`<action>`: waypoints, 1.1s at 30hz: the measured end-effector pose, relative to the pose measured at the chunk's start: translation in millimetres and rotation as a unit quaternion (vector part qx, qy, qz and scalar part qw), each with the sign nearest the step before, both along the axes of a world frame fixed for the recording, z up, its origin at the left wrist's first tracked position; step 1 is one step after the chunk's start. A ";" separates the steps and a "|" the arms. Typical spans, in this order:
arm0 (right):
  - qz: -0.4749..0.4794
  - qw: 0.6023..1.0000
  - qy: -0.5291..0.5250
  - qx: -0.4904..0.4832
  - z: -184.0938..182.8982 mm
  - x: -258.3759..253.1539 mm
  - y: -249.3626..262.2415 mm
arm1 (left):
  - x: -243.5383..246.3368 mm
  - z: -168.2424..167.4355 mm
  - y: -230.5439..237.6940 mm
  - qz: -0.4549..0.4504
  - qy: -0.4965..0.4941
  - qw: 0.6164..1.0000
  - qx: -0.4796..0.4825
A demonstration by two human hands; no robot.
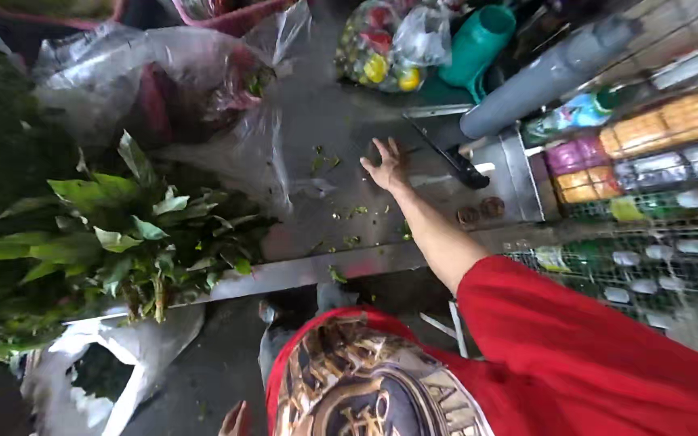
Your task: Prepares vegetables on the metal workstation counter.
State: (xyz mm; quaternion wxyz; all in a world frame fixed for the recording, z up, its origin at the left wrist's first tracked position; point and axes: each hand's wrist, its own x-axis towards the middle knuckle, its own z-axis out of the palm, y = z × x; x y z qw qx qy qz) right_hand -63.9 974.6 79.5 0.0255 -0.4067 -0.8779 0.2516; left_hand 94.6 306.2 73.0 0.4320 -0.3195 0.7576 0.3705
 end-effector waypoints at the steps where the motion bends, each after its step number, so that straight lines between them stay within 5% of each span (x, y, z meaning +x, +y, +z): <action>1: 0.019 1.000 -0.002 0.004 -4.9 5.8 -14.8 | 1.3 -1.4 5.8 0.004 -0.005 1.000 -0.001; 5: 0.218 0.970 -0.094 -0.049 23.2 60.2 -83.5 | -19.1 -7.8 41.1 0.042 0.018 0.999 0.017; 8: 0.253 0.948 -0.119 -0.151 71.1 72.5 -101.8 | -52.7 11.7 85.9 -0.087 0.097 0.991 -0.012; 13: 0.246 0.964 0.097 -0.033 46.4 -33.9 -45.7 | -99.4 102.1 212.9 -0.283 0.372 0.884 0.029; 17: 0.289 0.956 0.041 0.003 -1.7 -113.6 -14.7 | -115.3 80.3 286.2 -0.411 0.450 0.793 -0.007; 20: 0.387 0.920 0.065 -0.007 -16.1 -84.1 -32.1 | -117.4 46.9 320.8 -0.514 0.392 0.761 -0.051; 25: 0.462 0.876 0.070 -0.121 8.1 53.4 -81.3 | -121.2 18.3 355.8 -0.502 0.422 0.751 -0.077; 28: 0.401 0.901 0.090 -0.141 37.8 110.7 -88.6 | -143.9 14.2 374.8 -0.477 0.419 0.770 -0.061; 30: 0.291 0.945 0.121 -0.089 50.2 133.4 -69.2 | -162.1 8.0 388.3 -0.481 0.414 0.770 -0.059; 33: 0.088 0.996 0.012 -0.023 57.3 163.9 -23.5 | -167.4 0.0 409.3 -0.516 0.425 0.744 -0.012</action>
